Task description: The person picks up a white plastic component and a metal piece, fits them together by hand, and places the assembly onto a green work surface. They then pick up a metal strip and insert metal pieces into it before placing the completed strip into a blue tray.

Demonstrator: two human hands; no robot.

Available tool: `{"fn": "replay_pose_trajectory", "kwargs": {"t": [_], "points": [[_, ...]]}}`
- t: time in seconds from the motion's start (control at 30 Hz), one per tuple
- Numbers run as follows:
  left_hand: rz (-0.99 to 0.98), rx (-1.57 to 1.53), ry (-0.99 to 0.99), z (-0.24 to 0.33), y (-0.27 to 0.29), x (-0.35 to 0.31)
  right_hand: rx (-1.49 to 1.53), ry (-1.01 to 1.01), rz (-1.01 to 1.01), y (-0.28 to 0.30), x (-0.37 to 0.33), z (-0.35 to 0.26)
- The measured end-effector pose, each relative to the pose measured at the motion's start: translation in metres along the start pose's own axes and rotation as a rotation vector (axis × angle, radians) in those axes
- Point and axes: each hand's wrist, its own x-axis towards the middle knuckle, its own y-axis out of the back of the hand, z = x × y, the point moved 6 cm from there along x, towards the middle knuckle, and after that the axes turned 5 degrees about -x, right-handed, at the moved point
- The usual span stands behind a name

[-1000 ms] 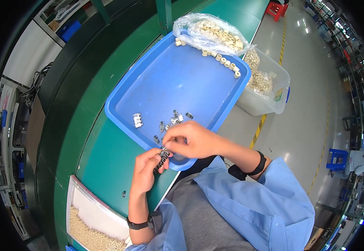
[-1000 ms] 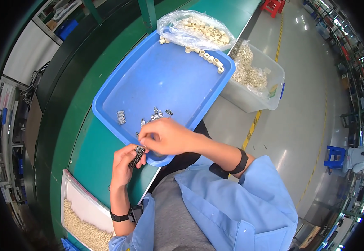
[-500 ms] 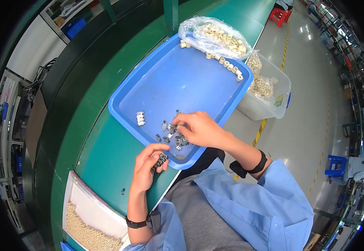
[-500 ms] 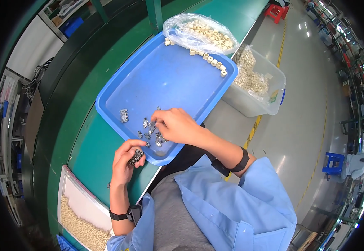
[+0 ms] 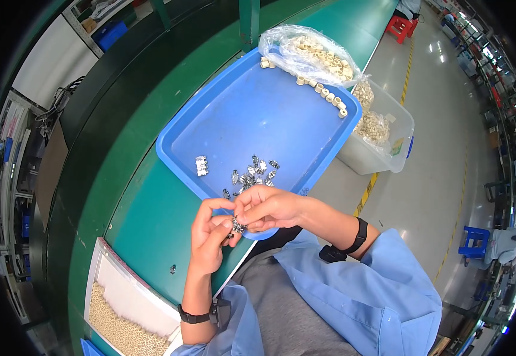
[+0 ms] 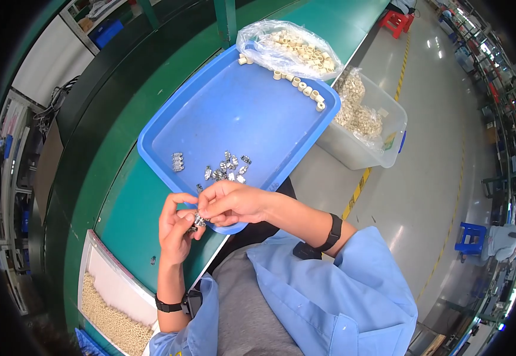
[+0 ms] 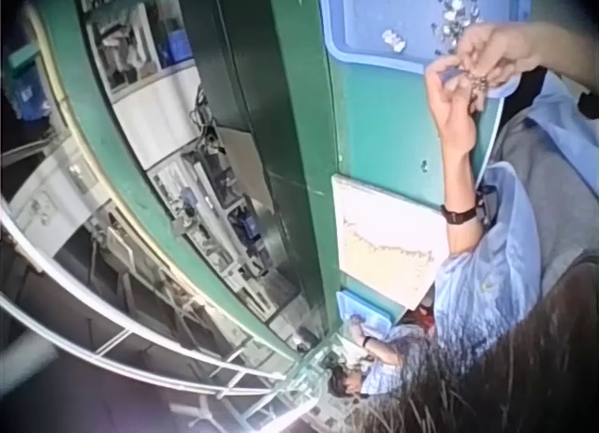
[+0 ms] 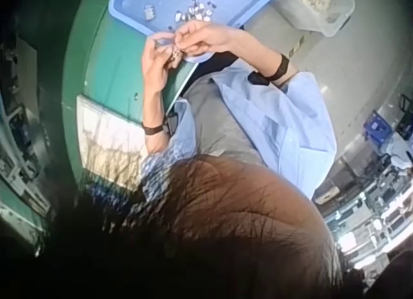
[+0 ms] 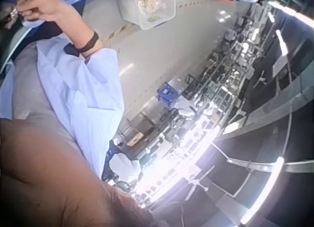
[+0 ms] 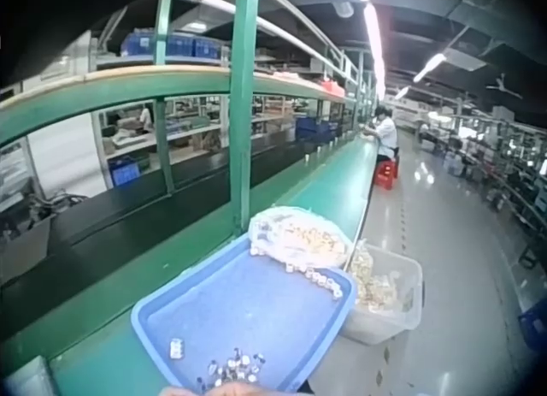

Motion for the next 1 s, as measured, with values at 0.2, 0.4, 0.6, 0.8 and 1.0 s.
{"fn": "replay_pose_trajectory", "kwargs": {"t": [0.2, 0.4, 0.6, 0.8, 1.0], "points": [[0.055, 0.231, -0.09, -0.004, 0.006, -0.003, -0.437, 0.1, 0.253, 0.006, -0.009, -0.024], [0.109, 0.188, -0.041, -0.012, 0.008, 0.001, -0.204, 0.128, 0.151, -0.005, -0.009, -0.014], [0.2, 0.474, -0.214, -0.001, 0.007, 0.001, -0.868, 0.34, 0.541, 0.008, -0.026, -0.053], [0.195, 0.573, -0.092, 0.004, 0.01, 0.014, -1.625, 0.392, 0.687, 0.018, -0.035, -0.061], [0.182, 0.12, -0.054, 0.005, 0.002, 0.007, -1.258, 0.521, 0.402, -0.036, -0.017, -0.047]]}}
